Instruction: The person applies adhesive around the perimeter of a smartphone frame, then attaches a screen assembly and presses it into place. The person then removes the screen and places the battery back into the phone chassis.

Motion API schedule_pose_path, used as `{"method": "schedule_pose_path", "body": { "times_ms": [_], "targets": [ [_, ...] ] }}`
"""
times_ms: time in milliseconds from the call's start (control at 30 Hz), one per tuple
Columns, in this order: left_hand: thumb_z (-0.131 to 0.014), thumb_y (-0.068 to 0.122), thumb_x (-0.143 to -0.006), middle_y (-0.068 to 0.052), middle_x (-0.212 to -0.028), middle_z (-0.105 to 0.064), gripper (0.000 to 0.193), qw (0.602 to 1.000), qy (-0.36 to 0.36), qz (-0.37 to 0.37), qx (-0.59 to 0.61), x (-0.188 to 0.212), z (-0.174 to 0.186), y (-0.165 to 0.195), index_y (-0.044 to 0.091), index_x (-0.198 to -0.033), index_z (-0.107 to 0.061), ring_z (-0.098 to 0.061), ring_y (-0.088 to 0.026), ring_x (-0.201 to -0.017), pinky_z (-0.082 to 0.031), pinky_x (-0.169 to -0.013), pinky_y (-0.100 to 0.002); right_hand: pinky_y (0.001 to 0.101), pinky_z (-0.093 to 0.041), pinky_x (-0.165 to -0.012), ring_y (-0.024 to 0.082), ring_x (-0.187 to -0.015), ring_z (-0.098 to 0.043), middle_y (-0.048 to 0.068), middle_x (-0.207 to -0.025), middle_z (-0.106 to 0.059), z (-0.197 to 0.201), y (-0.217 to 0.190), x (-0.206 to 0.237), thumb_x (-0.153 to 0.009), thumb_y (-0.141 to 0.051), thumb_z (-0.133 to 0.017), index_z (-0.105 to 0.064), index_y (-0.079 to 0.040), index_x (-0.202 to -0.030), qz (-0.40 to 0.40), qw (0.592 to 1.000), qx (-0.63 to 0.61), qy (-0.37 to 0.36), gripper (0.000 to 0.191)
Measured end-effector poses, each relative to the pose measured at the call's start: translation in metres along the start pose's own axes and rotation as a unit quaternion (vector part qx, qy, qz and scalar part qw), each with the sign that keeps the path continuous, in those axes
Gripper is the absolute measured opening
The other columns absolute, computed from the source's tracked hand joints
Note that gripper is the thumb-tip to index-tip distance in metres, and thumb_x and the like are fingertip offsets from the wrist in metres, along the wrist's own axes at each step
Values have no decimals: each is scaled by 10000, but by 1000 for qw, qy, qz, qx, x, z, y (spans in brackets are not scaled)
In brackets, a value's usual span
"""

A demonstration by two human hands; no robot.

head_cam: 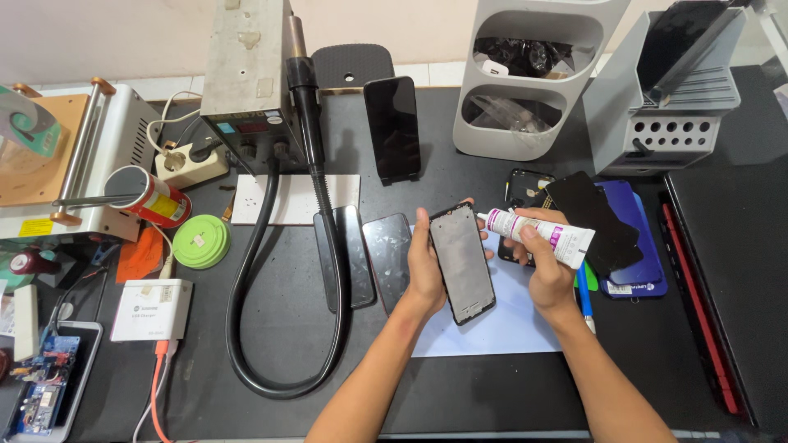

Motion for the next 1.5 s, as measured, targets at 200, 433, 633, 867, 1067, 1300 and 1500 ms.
{"method": "schedule_pose_path", "body": {
  "times_ms": [200,433,633,867,1067,1300,1500],
  "targets": [
    [-157,668,-1052,-123,-1090,-650,839,1000,-3,-3,10,-2,1,-2,42,-1504,-484,-681,-262,-863,-599,-760,-408,233,-461,-628,79,-700,-578,95,-905,-706,0,-1,1,-1017,-200,-543,-604,-9,-1234,-1,1000,4,-1,295],
    [-155,670,-1035,-123,-1077,-656,841,1000,5,-1,14,-3,3,0,55,-1496,-495,-690,-261,-856,-606,-763,-404,238,-455,-621,85,-690,-575,97,-885,-703,0,-1,0,-1020,-205,-546,-617,-2,-1214,-7,1000,4,-1,289],
    [-158,669,-1036,-121,-1098,-659,840,1000,5,2,8,-1,1,-1,54,-1500,-492,-688,-262,-867,-602,-769,-403,237,-450,-619,85,-685,-564,92,-881,-698,-1,-2,1,-1010,-202,-546,-612,-5,-1214,-8,1000,2,-1,291],
    [-151,683,-1018,-123,-1062,-653,843,1000,7,9,12,-2,2,1,84,-1505,-488,-697,-259,-859,-608,-738,-405,240,-458,-614,94,-686,-580,103,-872,-697,-2,-4,1,-1005,-190,-535,-624,11,-1182,3,1000,4,-2,282],
    [-147,676,-1028,-122,-1068,-657,841,1000,8,7,4,-2,2,0,76,-1506,-492,-694,-260,-859,-611,-752,-406,240,-452,-612,95,-680,-574,108,-868,-699,-2,-4,0,-1004,-193,-537,-625,7,-1190,-1,1000,0,-2,287],
    [-152,677,-1028,-120,-1038,-655,835,1000,13,12,13,-2,3,1,90,-1507,-501,-699,-270,-856,-598,-742,-402,244,-457,-615,99,-676,-578,103,-839,-689,-1,-3,0,-1005,-200,-542,-638,11,-1166,11,1000,15,3,283],
    [-151,681,-1022,-118,-1040,-668,842,1000,17,12,6,-1,3,1,87,-1504,-503,-704,-264,-861,-602,-749,-395,240,-450,-602,93,-674,-578,96,-853,-700,-2,-4,1,-990,-203,-542,-636,4,-1161,6,1000,11,0,285]
  ]
}}
Point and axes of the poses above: each hand's wrist, its own x-axis away from the middle knuckle, its own z-axis out of the back of the hand, y = z × x, the point moved 3 cm from there along -x, towards the middle knuckle
